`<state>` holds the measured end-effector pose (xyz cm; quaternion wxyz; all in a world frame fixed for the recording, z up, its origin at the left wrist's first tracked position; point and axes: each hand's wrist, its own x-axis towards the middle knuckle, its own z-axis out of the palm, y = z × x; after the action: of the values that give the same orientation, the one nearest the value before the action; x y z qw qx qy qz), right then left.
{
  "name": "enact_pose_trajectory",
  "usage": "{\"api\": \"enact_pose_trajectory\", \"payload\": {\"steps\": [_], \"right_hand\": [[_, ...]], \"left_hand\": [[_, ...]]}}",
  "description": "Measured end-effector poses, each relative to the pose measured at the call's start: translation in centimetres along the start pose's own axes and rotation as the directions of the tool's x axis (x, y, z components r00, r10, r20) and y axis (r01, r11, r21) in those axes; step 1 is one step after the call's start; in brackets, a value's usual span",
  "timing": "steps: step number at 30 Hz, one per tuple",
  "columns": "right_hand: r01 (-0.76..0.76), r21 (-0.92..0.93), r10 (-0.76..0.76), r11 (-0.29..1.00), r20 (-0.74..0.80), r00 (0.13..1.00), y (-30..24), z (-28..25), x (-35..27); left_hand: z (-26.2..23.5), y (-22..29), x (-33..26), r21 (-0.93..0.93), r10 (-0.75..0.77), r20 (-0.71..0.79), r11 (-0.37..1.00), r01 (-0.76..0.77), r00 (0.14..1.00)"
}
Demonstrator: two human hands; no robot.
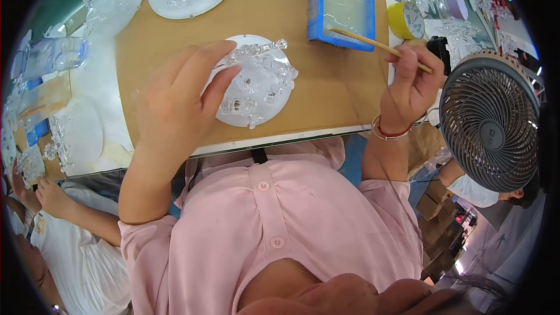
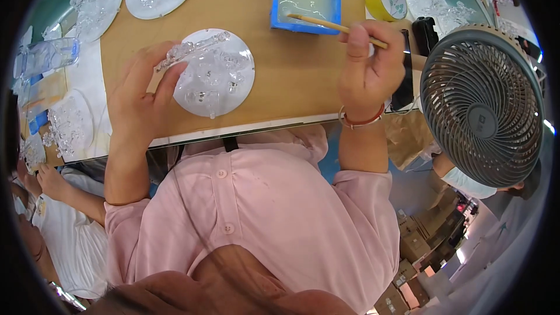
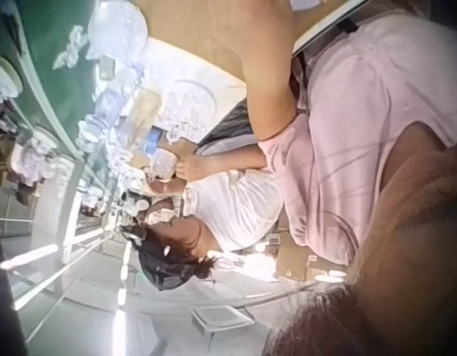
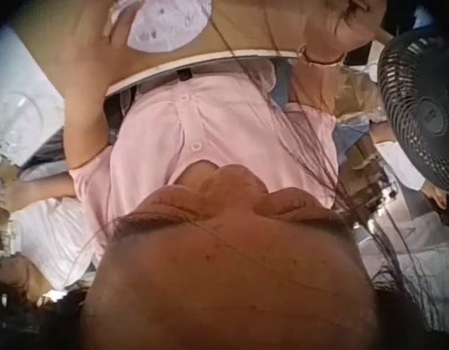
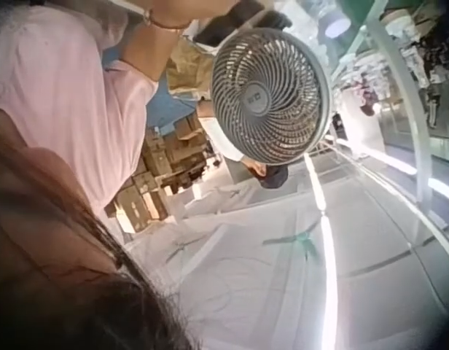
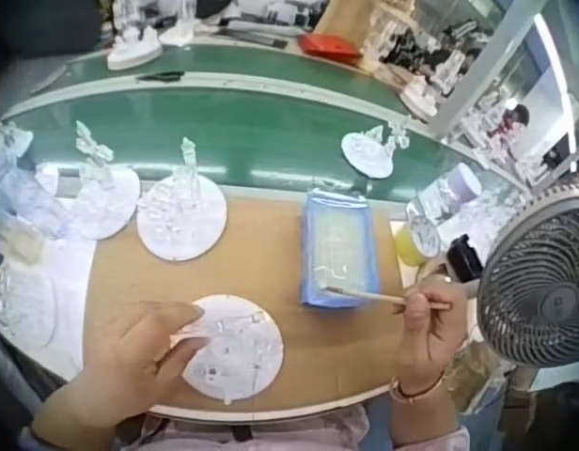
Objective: Applying glue to clear plastic decorative components and attaching them to a base plate during assembly.
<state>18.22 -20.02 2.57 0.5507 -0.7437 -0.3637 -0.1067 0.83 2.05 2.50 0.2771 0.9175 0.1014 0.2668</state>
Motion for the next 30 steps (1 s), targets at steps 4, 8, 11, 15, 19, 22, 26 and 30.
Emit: {"api": "enact_pose_trajectory", "payload": {"steps": [4,8,11,15,19,22,26,30], "right_hand": [[0.015,-0.048,-0.013,0.999,0.034,0.999,0.5,-0.7,1.0],[0.049,-0.08,-0.047,0.996,0.021,0.999,0.5,-0.6,1.3],[0.032,-0.072,-0.034,0.997,-0.026,0.999,0.7,-0.6,1.6],[0.074,-0.11,-0.079,0.991,-0.046,0.996,1.5,-1.2,1.4],[0.091,-0.083,-0.106,0.992,-0.205,0.973,0.2,-1.5,1.3],[0.161,-0.004,-0.156,0.987,-0.286,0.945,0.1,-1.6,0.8],[0.255,-0.048,-0.253,0.966,-0.392,0.884,-1.5,-1.8,-0.9],[0.302,0.024,-0.295,0.953,-0.155,0.943,-3.0,-1.6,-4.0]], "left_hand": [[-0.8,-0.7,-0.9,-0.021,-0.061,0.007,0.998,0.061,0.998],[0.2,-1.0,-2.5,-0.095,-0.162,-0.066,0.983,0.156,0.984],[1.2,-0.9,-3.2,-0.097,-0.128,-0.167,0.989,0.113,0.978],[1.4,-0.8,-2.9,-0.119,-0.112,-0.18,0.989,0.091,0.977],[1.9,-1.6,-3.2,-0.176,-0.136,-0.166,0.979,0.107,0.977],[1.9,-1.8,-3.3,-0.195,-0.089,-0.221,0.98,0.046,0.971],[2.2,-2.6,-3.3,-0.171,-0.03,-0.285,0.985,-0.021,0.958],[2.4,-2.5,-3.3,-0.175,0.02,-0.328,0.981,-0.081,0.944]]}}
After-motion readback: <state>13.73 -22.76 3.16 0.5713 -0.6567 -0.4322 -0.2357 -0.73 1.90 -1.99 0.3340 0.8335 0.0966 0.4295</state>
